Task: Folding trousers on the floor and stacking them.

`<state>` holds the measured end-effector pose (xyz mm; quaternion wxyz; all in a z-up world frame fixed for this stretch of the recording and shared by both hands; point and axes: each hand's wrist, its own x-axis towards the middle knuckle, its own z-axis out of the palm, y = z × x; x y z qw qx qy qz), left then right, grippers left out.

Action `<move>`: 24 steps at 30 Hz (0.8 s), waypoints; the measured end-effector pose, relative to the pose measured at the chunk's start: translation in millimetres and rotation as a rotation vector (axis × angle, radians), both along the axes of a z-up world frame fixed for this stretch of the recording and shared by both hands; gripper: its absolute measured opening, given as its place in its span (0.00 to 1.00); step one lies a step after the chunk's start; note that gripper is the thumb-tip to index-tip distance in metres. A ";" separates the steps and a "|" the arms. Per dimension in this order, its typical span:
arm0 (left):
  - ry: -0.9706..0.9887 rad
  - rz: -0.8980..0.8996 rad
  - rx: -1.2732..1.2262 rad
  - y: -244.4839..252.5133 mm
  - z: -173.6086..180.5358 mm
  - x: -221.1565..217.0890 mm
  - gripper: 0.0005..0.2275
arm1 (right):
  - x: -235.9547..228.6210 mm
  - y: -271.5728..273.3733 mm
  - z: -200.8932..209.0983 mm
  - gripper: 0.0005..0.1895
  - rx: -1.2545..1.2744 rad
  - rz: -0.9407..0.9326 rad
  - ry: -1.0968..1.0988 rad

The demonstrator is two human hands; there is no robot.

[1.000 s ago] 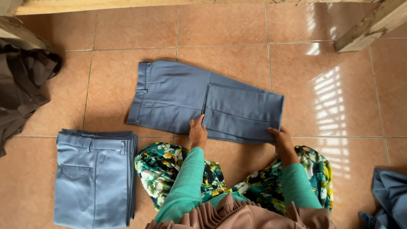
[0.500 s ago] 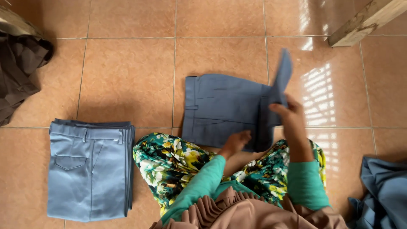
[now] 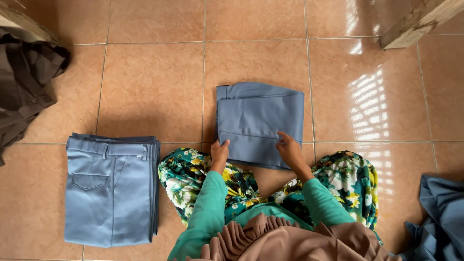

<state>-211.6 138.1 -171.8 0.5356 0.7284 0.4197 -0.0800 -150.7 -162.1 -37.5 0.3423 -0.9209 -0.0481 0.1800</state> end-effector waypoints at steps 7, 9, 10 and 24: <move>-0.153 -0.172 0.451 -32.0 161.3 -20.6 0.40 | -25.0 -39.7 -74.4 0.27 -0.104 -0.028 -0.069; -0.013 -0.554 0.673 -40.5 172.2 -14.7 0.42 | -21.0 -44.6 -87.3 0.26 -0.142 -0.047 -0.037; -0.013 -0.556 0.672 -44.0 165.9 -17.0 0.42 | -18.7 -51.8 -92.8 0.26 -0.143 -0.050 -0.036; 0.516 -0.821 0.561 -59.9 84.3 -2.8 0.60 | -19.2 123.1 -33.3 0.29 -0.167 0.305 -0.840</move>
